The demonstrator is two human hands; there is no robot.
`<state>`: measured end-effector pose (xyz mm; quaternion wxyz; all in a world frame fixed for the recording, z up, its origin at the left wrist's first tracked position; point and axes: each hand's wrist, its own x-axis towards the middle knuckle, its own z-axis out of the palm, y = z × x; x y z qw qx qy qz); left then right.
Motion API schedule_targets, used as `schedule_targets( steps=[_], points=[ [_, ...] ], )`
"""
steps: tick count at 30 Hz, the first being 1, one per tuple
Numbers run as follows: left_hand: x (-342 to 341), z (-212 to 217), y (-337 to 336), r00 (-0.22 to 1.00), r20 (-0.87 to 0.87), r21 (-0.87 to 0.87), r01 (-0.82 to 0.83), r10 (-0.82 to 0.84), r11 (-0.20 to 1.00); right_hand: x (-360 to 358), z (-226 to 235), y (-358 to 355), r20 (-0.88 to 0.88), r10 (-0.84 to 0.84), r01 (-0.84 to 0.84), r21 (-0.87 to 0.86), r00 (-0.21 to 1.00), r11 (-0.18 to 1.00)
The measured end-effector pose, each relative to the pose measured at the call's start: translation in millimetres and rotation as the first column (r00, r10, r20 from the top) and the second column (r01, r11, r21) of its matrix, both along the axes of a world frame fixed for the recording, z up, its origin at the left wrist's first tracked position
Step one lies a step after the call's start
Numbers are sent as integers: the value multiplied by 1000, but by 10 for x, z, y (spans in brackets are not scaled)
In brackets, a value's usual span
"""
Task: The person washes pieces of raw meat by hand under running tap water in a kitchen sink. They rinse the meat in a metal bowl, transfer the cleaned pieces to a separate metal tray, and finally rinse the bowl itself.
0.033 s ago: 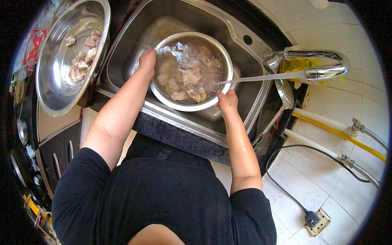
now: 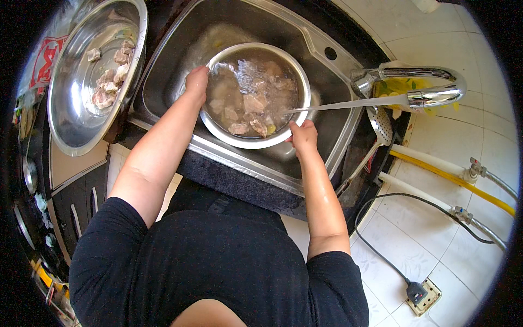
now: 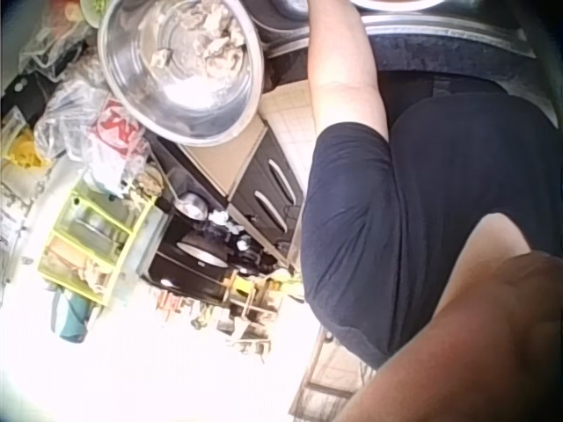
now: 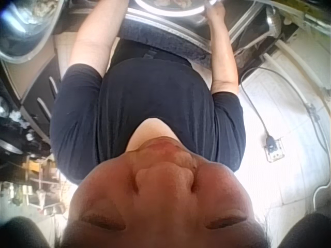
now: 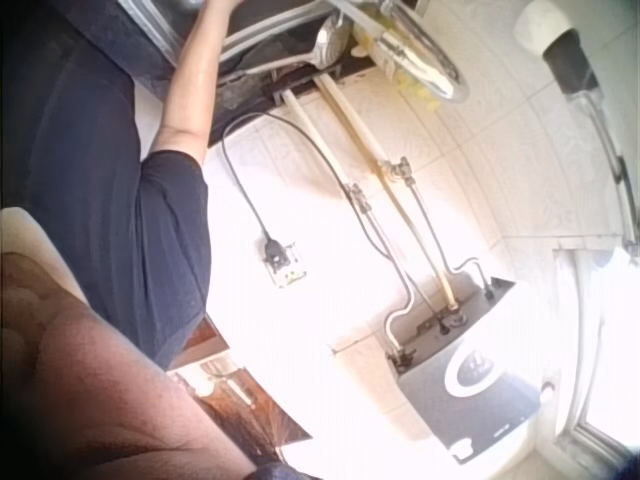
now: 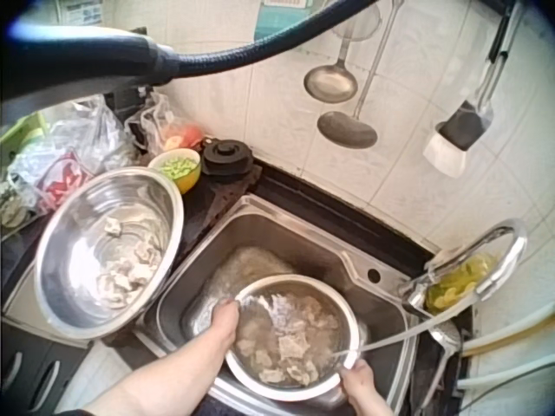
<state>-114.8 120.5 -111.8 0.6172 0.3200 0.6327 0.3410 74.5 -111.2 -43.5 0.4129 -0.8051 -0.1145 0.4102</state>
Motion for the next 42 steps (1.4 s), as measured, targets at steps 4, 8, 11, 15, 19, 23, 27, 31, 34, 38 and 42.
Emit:
schedule_targets(
  steps=[4, 8, 11, 15, 19, 23, 27, 31, 34, 38, 42],
  points=[
    [1, -64, 14, 999, -31, -10, 30, -30, 1000, -6, 28, 7, -5, -4, 4, 8, 1000, 1000],
    [-16, -53, 11, 998, -31, -16, 55, -56, 998, -27, 89, 29, -21, 6, -5, 22, 1000, 1000],
    [-8, 20, -21, 998, 28, -3, 50, -49, 999, -55, 126, 51, -23, 6, -6, 25, 1000, 1000],
    [-20, -48, 1, 992, 2, 36, 127, -127, 991, -44, 110, 63, -18, 14, -14, 32, 1000, 999],
    [45, 172, -11, 682, -678, 219, 545, -275, 809, -20, 90, 24, -30, 35, -34, 33, 999, 999],
    [104, 117, 242, 518, -752, 313, 825, -408, 470, 29, 33, 11, -44, 59, -59, 9, 997, 998],
    [126, 158, 297, 399, -775, 322, 916, -490, 239, -31, 102, 34, -22, 25, -25, -31, 999, 999],
    [119, 48, 157, 184, -937, 187, 982, -296, 18, -19, 97, 34, -22, 16, -17, -25, 1000, 1000],
    [77, 0, 39, 228, -931, 240, 971, -285, -8, -38, 139, 65, -37, 29, -29, 21, 999, 999],
    [115, 36, -56, 244, -902, 245, 969, -357, 41, -54, 185, 96, -46, 60, -59, 29, 997, 998],
    [146, -12, -87, 246, -869, 235, 969, -429, 80, -95, 242, 119, -34, 59, -58, 31, 998, 998]
  ],
)
